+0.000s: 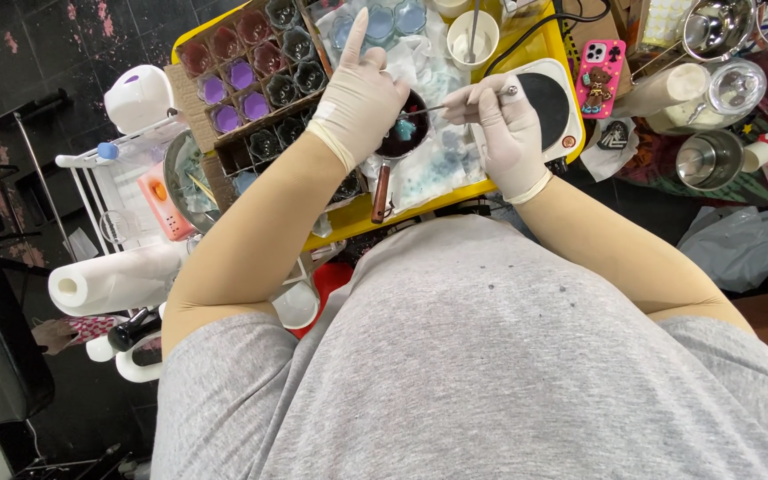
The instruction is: Preparing and mixing colored wax for candle making.
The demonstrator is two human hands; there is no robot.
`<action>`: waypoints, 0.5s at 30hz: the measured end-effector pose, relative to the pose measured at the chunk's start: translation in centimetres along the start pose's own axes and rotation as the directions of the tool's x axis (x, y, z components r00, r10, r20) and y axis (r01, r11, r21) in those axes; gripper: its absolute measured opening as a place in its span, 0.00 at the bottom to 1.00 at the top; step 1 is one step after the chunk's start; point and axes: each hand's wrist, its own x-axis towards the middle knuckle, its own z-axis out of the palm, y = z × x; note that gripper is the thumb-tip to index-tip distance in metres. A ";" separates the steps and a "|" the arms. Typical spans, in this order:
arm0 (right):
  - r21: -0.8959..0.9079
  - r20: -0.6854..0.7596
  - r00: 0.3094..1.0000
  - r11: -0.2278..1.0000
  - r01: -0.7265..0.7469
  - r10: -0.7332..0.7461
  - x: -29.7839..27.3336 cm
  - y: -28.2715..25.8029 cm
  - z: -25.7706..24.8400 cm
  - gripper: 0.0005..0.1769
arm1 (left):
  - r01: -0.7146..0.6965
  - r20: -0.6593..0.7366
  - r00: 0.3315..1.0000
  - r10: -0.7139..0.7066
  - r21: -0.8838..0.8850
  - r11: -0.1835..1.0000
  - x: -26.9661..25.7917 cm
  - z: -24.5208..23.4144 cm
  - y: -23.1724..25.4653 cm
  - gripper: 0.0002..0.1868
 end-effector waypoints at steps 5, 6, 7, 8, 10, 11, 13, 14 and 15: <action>0.014 -0.077 0.995 0.998 0.064 -0.063 -0.8 -0.8 0.2 0.08 | -0.026 -0.113 0.993 0.025 -0.008 1.000 -0.2 0.7 -0.6 0.11; 0.011 -0.114 0.990 0.997 0.080 -0.079 -0.9 -1.1 0.3 0.09 | -0.026 -0.172 0.985 0.019 -0.042 0.999 -0.4 0.8 -0.8 0.10; 0.012 -0.111 0.991 0.997 0.081 -0.079 -0.9 -1.1 0.4 0.09 | -0.023 -0.172 0.985 0.016 -0.041 0.999 -0.5 0.8 -0.9 0.10; 0.062 -0.156 0.985 0.995 0.078 -0.067 -1.0 -1.2 0.4 0.09 | -0.017 -0.143 0.990 0.004 -0.087 0.996 -0.6 0.8 -1.0 0.11; 0.112 -0.198 0.979 0.991 0.078 -0.055 -0.9 -1.1 0.2 0.09 | -0.008 -0.115 0.993 -0.007 -0.129 0.992 -0.8 0.6 -1.4 0.13; 0.161 -0.220 0.975 0.985 0.060 -0.023 -1.0 -0.9 0.0 0.10 | -0.002 -0.133 0.991 -0.022 -0.177 0.984 -1.0 0.5 -1.5 0.19; 0.212 -0.240 0.971 0.976 0.043 0.009 -0.9 -0.5 -0.3 0.11 | 0.004 -0.150 0.988 -0.039 -0.224 0.975 -1.5 0.4 -1.8 0.25; 0.247 -0.233 0.972 0.969 0.030 0.029 -0.6 -0.4 -0.4 0.11 | -0.001 -0.184 0.982 -0.054 -0.289 0.957 -1.9 0.3 -2.0 0.26; 0.281 -0.228 0.972 0.960 0.017 0.049 -0.4 -0.2 -0.5 0.10 | -0.011 -0.216 0.974 -0.070 -0.352 0.936 -2.2 0.3 -2.1 0.26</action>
